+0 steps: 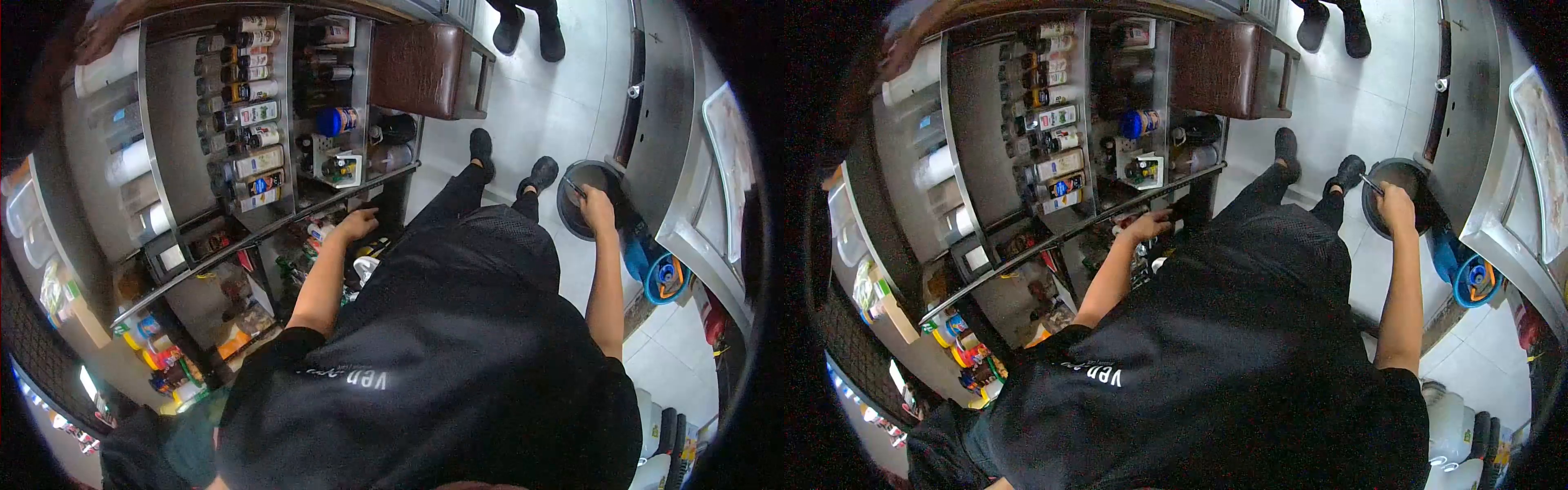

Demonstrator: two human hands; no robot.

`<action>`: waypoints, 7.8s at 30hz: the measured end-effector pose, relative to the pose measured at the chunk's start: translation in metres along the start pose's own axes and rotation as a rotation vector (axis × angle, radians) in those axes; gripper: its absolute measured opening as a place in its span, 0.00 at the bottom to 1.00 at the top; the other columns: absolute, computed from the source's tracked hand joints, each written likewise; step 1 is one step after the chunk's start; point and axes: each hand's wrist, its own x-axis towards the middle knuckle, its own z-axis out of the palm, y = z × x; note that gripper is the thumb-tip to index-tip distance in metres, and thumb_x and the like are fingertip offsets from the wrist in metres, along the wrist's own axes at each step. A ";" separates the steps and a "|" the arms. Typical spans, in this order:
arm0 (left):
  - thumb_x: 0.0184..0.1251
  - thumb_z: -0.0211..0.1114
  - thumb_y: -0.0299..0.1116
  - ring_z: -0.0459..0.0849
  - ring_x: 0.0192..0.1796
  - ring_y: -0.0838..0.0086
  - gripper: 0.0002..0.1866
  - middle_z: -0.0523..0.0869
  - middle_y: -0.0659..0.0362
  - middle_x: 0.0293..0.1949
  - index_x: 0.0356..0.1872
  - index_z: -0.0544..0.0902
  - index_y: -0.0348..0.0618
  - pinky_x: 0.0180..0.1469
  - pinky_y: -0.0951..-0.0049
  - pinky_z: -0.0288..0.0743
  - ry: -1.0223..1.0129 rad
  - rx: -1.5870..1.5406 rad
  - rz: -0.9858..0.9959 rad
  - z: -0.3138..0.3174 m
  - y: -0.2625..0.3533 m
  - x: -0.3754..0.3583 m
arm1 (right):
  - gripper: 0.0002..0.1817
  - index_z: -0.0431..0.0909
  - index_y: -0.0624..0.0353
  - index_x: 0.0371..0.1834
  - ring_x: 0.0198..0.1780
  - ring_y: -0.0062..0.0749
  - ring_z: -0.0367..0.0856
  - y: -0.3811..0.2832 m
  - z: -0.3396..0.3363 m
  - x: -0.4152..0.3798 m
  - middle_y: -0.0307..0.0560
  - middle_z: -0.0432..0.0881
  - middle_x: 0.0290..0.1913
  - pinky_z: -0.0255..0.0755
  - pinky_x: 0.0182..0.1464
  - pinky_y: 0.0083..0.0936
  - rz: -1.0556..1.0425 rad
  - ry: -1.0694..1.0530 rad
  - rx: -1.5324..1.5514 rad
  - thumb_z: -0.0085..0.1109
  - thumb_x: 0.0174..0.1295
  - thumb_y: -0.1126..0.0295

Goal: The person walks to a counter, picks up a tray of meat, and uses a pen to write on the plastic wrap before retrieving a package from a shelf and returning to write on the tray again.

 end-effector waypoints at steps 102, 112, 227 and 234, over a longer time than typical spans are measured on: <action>0.73 0.55 0.43 0.87 0.34 0.63 0.22 0.86 0.48 0.42 0.51 0.76 0.29 0.37 0.65 0.85 -0.827 -0.149 0.728 -0.109 0.879 0.066 | 0.13 0.81 0.63 0.45 0.42 0.46 0.82 0.024 -0.308 0.007 0.51 0.81 0.42 0.76 0.43 0.32 0.398 1.409 0.556 0.63 0.54 0.76; 0.57 0.67 0.26 0.82 0.25 0.72 0.15 0.84 0.54 0.32 0.45 0.75 0.37 0.25 0.74 0.78 -0.603 -0.287 0.903 -0.095 0.902 0.066 | 0.11 0.80 0.64 0.42 0.41 0.46 0.81 0.010 -0.307 0.008 0.51 0.80 0.42 0.74 0.42 0.30 0.426 1.450 0.518 0.64 0.55 0.76; 0.63 0.67 0.38 0.78 0.28 0.79 0.12 0.81 0.63 0.33 0.39 0.81 0.41 0.32 0.73 0.81 -0.767 0.239 0.867 -0.106 0.835 0.027 | 0.15 0.82 0.60 0.46 0.46 0.46 0.81 0.011 -0.325 -0.012 0.48 0.80 0.48 0.76 0.46 0.34 0.353 1.218 0.362 0.62 0.52 0.74; 0.63 0.66 0.36 0.79 0.26 0.80 0.12 0.83 0.62 0.30 0.40 0.84 0.38 0.27 0.77 0.78 -0.718 0.220 1.087 -0.124 0.828 0.026 | 0.09 0.83 0.61 0.39 0.40 0.46 0.81 0.040 -0.325 0.001 0.50 0.80 0.37 0.74 0.43 0.34 0.403 1.313 0.447 0.64 0.54 0.73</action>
